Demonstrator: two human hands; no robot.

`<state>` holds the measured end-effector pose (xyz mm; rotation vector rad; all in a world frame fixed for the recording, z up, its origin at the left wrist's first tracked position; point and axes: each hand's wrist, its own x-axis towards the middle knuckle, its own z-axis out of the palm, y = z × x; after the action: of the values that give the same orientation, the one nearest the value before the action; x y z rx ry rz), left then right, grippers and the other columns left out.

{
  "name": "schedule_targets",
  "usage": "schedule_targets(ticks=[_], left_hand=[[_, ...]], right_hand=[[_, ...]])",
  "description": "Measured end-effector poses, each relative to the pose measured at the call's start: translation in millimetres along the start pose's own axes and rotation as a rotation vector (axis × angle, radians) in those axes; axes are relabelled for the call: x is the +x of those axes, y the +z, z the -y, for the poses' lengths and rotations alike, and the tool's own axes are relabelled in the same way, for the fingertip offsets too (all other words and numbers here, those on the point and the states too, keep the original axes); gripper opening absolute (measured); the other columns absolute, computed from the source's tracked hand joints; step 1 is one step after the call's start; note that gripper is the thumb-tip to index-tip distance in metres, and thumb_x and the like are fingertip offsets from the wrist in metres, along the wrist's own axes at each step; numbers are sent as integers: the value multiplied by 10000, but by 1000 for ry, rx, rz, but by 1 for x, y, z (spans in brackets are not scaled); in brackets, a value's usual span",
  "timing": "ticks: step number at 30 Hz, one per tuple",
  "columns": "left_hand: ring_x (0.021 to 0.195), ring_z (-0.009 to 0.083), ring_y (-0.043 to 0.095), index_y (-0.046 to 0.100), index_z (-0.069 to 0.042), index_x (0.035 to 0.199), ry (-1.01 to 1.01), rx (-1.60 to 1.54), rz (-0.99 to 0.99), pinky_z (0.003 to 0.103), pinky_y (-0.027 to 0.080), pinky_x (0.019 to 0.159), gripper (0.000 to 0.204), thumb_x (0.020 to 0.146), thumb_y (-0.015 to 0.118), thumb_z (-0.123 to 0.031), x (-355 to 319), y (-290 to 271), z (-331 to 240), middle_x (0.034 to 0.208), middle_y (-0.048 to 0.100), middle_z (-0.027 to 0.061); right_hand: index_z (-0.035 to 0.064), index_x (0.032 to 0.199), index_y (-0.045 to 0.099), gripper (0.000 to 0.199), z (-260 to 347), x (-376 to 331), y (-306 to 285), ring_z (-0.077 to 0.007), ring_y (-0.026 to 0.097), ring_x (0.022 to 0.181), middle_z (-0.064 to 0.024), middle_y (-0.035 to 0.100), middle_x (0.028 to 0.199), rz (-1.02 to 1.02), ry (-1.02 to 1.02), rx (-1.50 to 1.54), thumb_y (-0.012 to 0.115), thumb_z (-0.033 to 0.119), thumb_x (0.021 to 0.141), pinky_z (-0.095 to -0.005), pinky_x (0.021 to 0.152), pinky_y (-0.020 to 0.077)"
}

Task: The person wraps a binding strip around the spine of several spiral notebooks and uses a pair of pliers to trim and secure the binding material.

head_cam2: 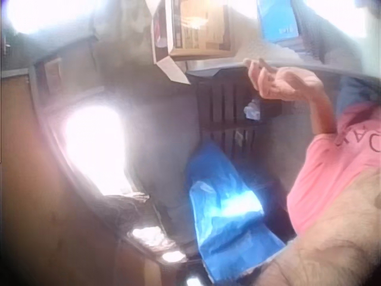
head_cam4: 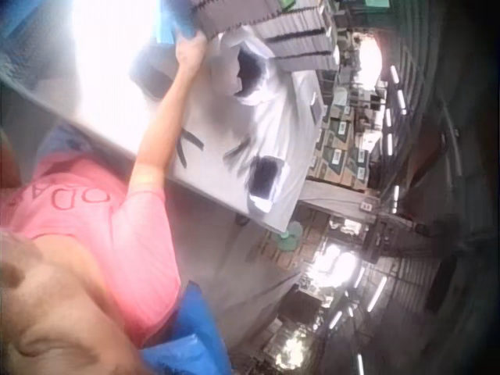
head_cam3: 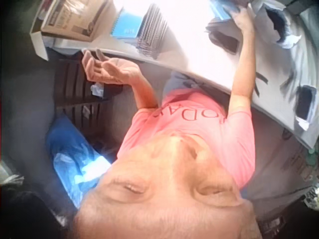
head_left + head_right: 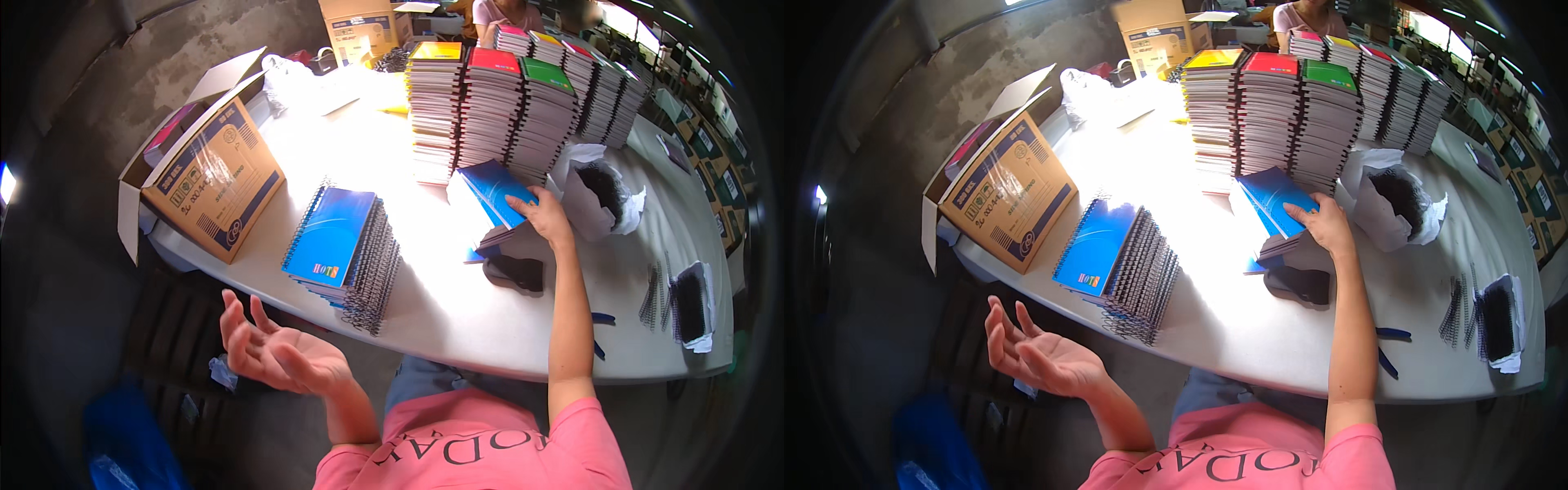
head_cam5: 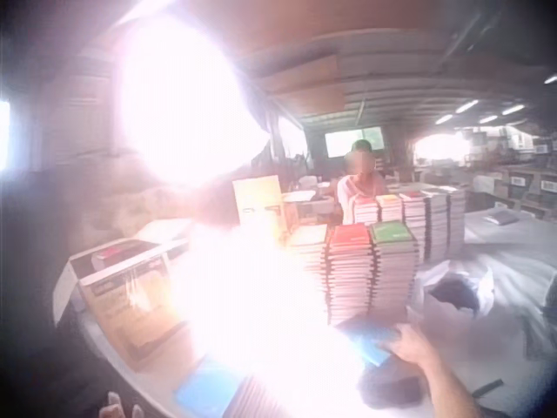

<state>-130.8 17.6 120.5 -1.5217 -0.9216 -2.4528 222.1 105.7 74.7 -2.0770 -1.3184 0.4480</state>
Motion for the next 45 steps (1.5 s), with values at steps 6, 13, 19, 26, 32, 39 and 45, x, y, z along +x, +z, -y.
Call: schedule_targets(ticks=[6,13,19,26,32,39,45], left_hand=[[1266,288,382,370,-59,1243,-135,-260,483,385,373,1000,381,915,524,-177,-57,46,-35,1360,340,162],[1018,139,555,525,-4,1189,-1120,-701,688,281,429,895,270,938,560,-98,-131,79,-9,1095,601,51],[989,215,555,605,-119,984,-14,222,1452,553,195,1026,148,842,589,-80,-96,78,-30,949,573,27],[1146,289,446,609,-157,993,153,297,1400,663,108,1003,396,705,741,-394,-152,70,-29,1013,538,67],[1101,338,440,586,-85,920,2,302,1157,622,180,999,549,598,799,-476,-177,78,-26,989,516,112],[1074,329,449,603,-97,875,-27,347,1192,675,153,975,516,606,765,-506,-181,80,-31,1006,508,101],[1055,269,436,624,-120,895,-84,382,1248,654,215,898,533,579,747,-531,-178,85,-28,1023,490,62]], right_hand=[[26,999,552,419,22,-38,-13,-314,664,814,-142,656,893,-308,-255,173,799,209,713,-396,704,524],[44,1103,502,530,2,-164,-8,-249,628,945,-139,622,974,60,-392,486,789,297,736,-345,812,497],[82,1344,416,665,-187,-121,-110,-338,487,1138,-199,480,1257,-706,171,-512,663,415,824,-435,948,405],[118,1284,481,443,-291,-91,-153,-412,574,1011,-263,593,1035,-448,505,-578,562,89,850,-471,842,468],[70,1209,545,346,-239,-86,-185,-394,606,931,-200,623,973,-469,233,-775,461,6,879,-473,799,491],[180,1257,577,335,-110,-129,-140,-195,551,803,-63,560,837,-78,-145,-37,555,190,922,-306,740,434],[138,983,720,195,-68,-165,-37,-195,604,773,-46,637,820,42,-355,270,703,104,791,-314,706,470]])
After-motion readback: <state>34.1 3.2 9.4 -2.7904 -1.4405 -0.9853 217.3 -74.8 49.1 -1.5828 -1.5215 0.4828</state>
